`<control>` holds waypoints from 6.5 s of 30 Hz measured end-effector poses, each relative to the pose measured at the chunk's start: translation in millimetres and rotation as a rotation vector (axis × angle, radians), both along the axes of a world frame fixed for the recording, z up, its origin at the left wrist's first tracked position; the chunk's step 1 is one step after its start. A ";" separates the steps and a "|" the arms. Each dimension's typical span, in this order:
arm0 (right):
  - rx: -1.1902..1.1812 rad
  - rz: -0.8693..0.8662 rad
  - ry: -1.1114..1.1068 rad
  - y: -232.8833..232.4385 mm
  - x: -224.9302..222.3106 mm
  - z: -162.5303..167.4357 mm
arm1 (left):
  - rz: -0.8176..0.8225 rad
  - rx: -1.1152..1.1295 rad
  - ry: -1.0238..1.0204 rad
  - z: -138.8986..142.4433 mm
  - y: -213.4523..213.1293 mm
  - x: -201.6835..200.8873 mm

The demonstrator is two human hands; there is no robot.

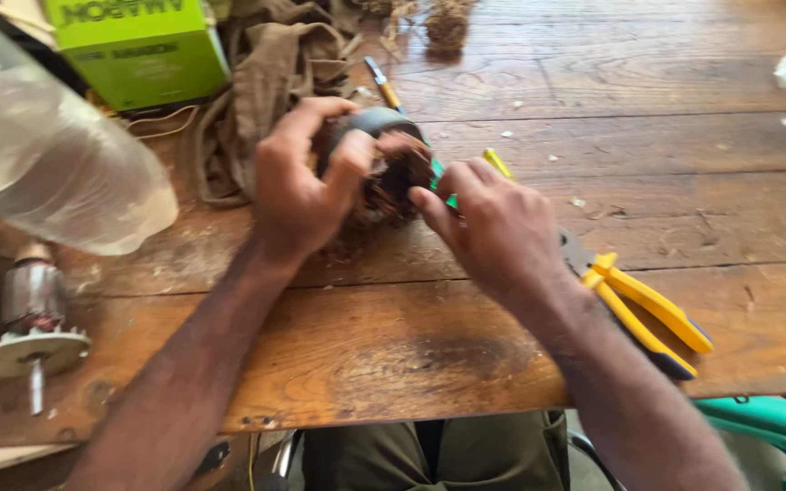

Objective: The person works at a wooden table extracting copper windings from an electric motor stator. They hold the motor housing with one hand while prying and pulling the copper coil windings loose with a screwdriver and pliers, working the windings free by hand and setting debris aside.

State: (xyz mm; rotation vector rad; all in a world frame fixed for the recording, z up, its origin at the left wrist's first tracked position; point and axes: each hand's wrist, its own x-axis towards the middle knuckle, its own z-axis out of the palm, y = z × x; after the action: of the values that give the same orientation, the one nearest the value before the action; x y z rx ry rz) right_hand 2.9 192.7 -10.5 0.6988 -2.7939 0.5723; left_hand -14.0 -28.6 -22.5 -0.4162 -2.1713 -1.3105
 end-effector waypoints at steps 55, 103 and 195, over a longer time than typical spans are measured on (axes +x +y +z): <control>-0.783 0.179 -0.221 -22.1 2.6 -25.2 | 0.066 0.132 -0.073 -4.8 9.7 -4.0; 0.146 0.304 0.414 -16.1 2.0 -12.9 | 0.259 -0.071 0.300 -17.5 24.1 -3.0; -0.205 0.260 0.378 -11.9 9.9 -18.1 | 0.085 -0.141 0.225 -0.1 24.2 12.6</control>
State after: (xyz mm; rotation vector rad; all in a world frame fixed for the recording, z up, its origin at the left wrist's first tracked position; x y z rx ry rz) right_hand 12.9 180.8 -28.5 1.0125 -2.2779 0.6795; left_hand -1.4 -4.4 -22.6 -0.4959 -2.0736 -1.0174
